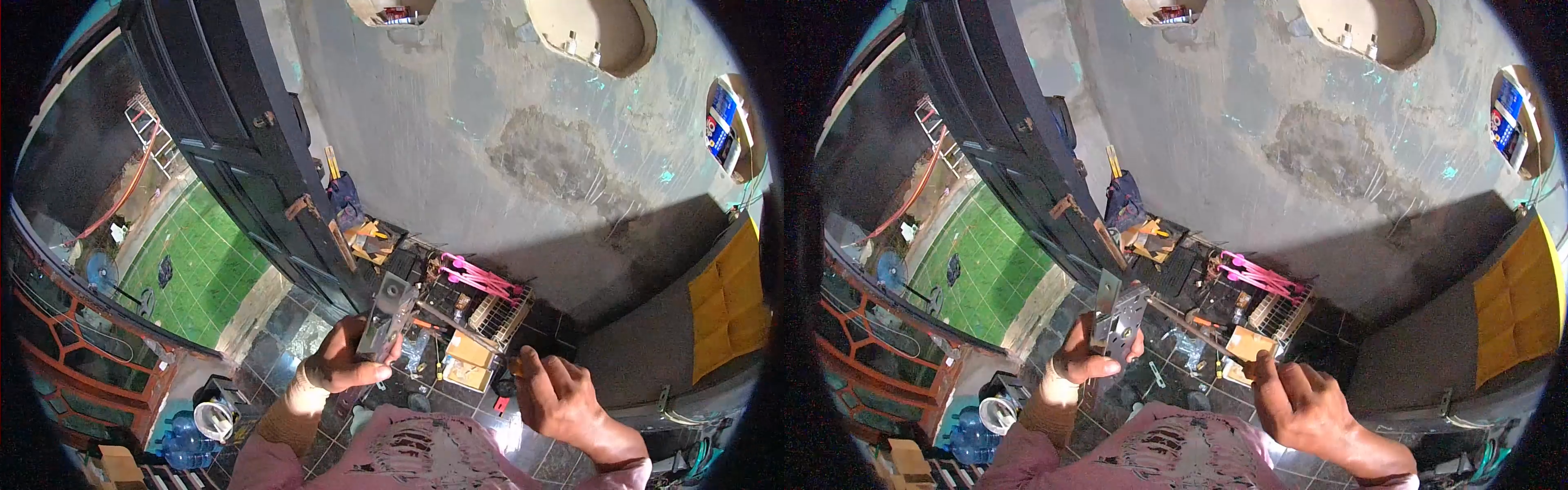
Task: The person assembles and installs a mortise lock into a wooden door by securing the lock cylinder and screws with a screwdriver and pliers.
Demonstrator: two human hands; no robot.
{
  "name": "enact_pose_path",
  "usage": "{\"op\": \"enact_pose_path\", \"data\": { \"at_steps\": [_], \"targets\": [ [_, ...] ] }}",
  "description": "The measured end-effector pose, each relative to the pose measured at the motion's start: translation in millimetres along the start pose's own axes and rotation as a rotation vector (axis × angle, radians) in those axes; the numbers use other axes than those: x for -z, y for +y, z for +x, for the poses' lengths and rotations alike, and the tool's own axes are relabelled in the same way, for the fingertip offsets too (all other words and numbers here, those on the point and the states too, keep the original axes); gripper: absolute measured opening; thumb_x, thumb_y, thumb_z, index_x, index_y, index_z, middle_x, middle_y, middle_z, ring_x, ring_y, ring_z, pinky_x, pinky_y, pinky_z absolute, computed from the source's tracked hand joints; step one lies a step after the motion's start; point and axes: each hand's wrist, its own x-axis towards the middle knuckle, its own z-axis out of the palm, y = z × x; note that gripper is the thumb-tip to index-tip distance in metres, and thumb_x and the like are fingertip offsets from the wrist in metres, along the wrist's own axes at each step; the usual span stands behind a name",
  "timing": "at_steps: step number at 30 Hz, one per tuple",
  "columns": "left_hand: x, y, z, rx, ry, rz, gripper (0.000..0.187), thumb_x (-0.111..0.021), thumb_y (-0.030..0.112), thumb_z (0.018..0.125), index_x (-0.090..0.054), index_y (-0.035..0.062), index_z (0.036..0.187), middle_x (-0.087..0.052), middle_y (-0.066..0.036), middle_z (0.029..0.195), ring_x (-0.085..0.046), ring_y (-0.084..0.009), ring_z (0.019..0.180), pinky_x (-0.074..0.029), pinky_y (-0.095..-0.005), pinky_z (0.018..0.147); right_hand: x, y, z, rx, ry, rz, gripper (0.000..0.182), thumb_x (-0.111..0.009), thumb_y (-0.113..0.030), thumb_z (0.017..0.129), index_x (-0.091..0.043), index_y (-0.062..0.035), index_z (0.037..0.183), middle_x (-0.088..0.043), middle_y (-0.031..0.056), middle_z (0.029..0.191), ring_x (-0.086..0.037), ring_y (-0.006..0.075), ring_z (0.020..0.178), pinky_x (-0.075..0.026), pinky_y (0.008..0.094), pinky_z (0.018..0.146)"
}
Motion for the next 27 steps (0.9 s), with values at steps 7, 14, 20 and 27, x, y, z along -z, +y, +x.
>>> {"op": "enact_pose_path", "data": {
  "at_steps": [7,14,20,27],
  "targets": [
    [10,9,-1,0.009,-0.122,0.113,0.03,-0.074,0.02,0.073,-0.059,0.0021,0.091,-0.056,-0.002,0.077,-0.05,-0.0127,0.068,-0.039,-0.03,0.062,11,11,3,-0.347,-0.098,0.787,0.02,-0.062,-0.006,0.089,-0.062,0.0019,0.108,-0.068,0.0163,0.087,-0.071,0.0263,0.067,-0.055,0.0329,0.059],
    [18,10,0,0.016,-0.123,0.245,0.03,-0.073,0.021,0.074,-0.058,0.0028,0.091,-0.055,-0.002,0.078,-0.05,-0.0138,0.069,-0.041,-0.0303,0.064,-5,10,5,-0.888,-0.275,1.821,0.019,-0.058,-0.018,0.102,-0.06,-0.0004,0.11,-0.053,-0.0016,0.07,-0.047,0.0079,0.056,-0.036,0.0239,0.046],
    [0,-12,-5,-0.086,0.065,-0.396,0.072,-0.074,0.035,0.083,-0.041,0.0008,0.137,-0.062,-0.022,0.107,-0.061,-0.024,0.083,-0.05,-0.0361,0.069,-17,13,5,-0.308,0.04,1.03,0.023,-0.061,-0.015,0.098,-0.059,0.0027,0.112,-0.071,0.0132,0.087,-0.07,0.0187,0.073,-0.053,0.0298,0.06],
    [-1,-16,-3,-0.161,-0.051,-0.571,0.098,-0.072,0.042,0.085,-0.008,0.0317,0.159,-0.05,-0.023,0.136,-0.063,-0.0483,0.102,-0.052,-0.0422,0.052,11,-4,15,-0.189,0.046,0.652,0.035,-0.068,-0.008,0.088,-0.062,0.0051,0.12,-0.07,0.0213,0.089,-0.071,0.033,0.073,-0.057,0.0367,0.065]
  ]
}}
